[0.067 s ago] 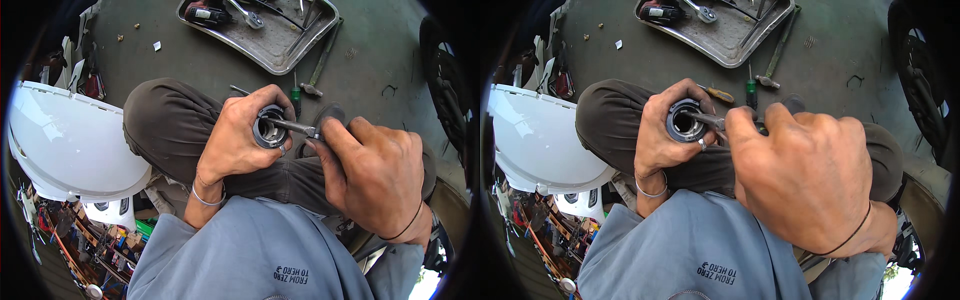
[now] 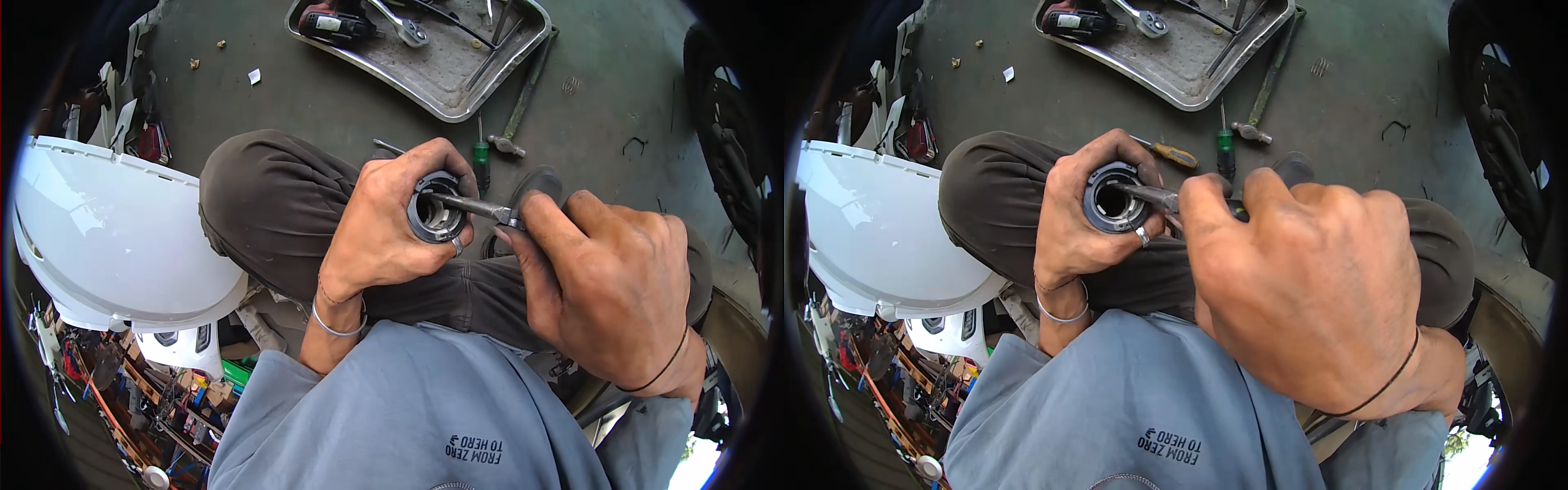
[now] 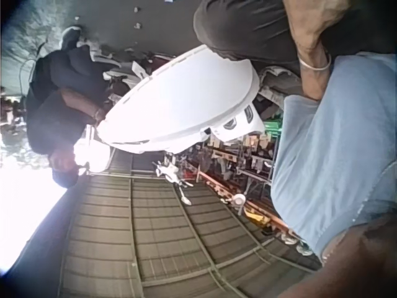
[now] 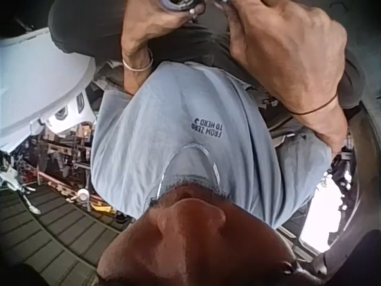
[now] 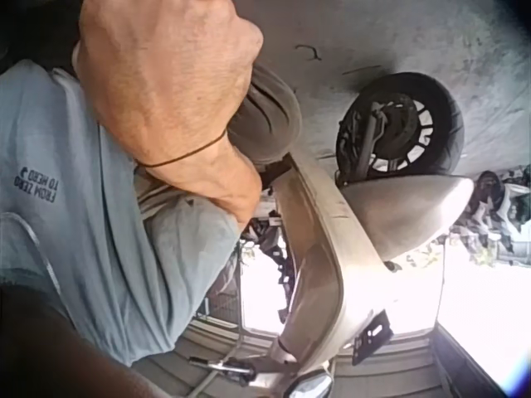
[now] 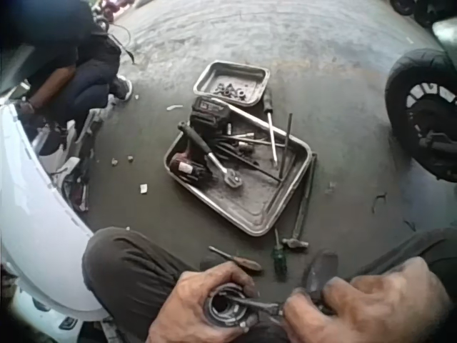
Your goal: The person assembles a handlebar grip assembly by hand and using tools. They insert internal components into the metal grip housing, use a screwdriver to pry or position internal parts, use pliers to pull a component into place, and then slide a black rubber grip over the housing.
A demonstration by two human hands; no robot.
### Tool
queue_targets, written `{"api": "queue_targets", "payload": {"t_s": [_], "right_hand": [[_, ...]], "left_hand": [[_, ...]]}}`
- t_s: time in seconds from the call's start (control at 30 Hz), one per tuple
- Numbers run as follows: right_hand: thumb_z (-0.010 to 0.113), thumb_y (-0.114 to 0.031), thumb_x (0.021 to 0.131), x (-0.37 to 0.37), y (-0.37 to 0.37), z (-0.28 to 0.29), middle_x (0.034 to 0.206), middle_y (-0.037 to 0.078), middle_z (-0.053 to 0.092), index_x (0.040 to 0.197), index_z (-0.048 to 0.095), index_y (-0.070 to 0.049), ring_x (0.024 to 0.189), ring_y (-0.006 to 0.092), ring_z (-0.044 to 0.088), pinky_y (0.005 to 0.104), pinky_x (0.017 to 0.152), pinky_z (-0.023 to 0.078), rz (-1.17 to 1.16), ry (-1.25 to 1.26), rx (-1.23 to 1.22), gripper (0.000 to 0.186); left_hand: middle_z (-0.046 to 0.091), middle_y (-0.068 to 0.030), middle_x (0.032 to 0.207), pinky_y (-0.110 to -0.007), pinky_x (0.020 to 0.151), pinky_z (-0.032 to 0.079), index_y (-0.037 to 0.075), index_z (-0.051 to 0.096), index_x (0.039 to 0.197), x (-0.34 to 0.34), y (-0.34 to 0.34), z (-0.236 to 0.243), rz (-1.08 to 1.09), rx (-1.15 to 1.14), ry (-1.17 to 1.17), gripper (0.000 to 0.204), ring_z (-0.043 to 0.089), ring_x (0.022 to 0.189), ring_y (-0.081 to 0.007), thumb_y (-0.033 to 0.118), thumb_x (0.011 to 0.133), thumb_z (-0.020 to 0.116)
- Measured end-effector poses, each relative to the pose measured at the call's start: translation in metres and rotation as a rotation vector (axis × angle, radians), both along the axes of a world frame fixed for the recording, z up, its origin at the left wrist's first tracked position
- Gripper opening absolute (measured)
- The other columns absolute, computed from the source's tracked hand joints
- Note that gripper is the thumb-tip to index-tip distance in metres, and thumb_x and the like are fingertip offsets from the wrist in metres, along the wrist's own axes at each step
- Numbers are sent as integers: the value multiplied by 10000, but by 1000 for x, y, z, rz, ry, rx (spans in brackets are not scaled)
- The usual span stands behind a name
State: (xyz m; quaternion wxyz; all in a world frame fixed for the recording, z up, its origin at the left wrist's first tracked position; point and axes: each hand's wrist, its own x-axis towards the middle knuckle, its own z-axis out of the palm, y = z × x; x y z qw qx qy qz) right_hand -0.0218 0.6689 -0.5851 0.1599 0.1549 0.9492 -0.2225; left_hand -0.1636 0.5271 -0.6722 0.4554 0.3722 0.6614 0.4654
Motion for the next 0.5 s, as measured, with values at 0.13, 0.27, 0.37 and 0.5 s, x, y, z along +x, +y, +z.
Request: {"api": "queue_targets", "payload": {"t_s": [0.13, 0.27, 0.37, 0.5], "right_hand": [[742, -159, 749, -2, 1, 4, 604, 56, 481, 826, 600, -73, 501, 261, 545, 399, 451, 369, -29, 11, 5, 182], [777, -160, 703, -2, 25, 16, 679, 88, 586, 899, 635, -38, 558, 282, 587, 355, 502, 426, -58, 49, -222, 271], [780, -144, 697, -4, 38, 27, 825, 142, 654, 1017, 640, 41, 691, 262, 642, 305, 631, 485, -68, 147, -361, 396], [686, -58, 811, 10, 41, 10, 1006, 143, 632, 1177, 585, 57, 905, 201, 613, 294, 804, 473, -502, 415, -421, 396]], "left_hand": [[636, -60, 761, -252, 632, 503, -2, 595, 839, -2, -3, -1, 39, 65, -106, 272, 641, 677, -125, 51, 615, 740], [655, -75, 799, -266, 680, 531, 6, 622, 856, -3, -10, -13, 162, 305, -172, 313, 663, 714, -152, 94, 610, 795], [678, -69, 812, -299, 745, 509, 34, 642, 873, -1, -5, -15, 233, 454, -125, 338, 671, 741, -155, 77, 594, 827], [706, -32, 776, -348, 870, 429, 84, 654, 889, 1, -7, -17, 184, 513, -20, 386, 670, 737, -149, 42, 583, 886]]}}
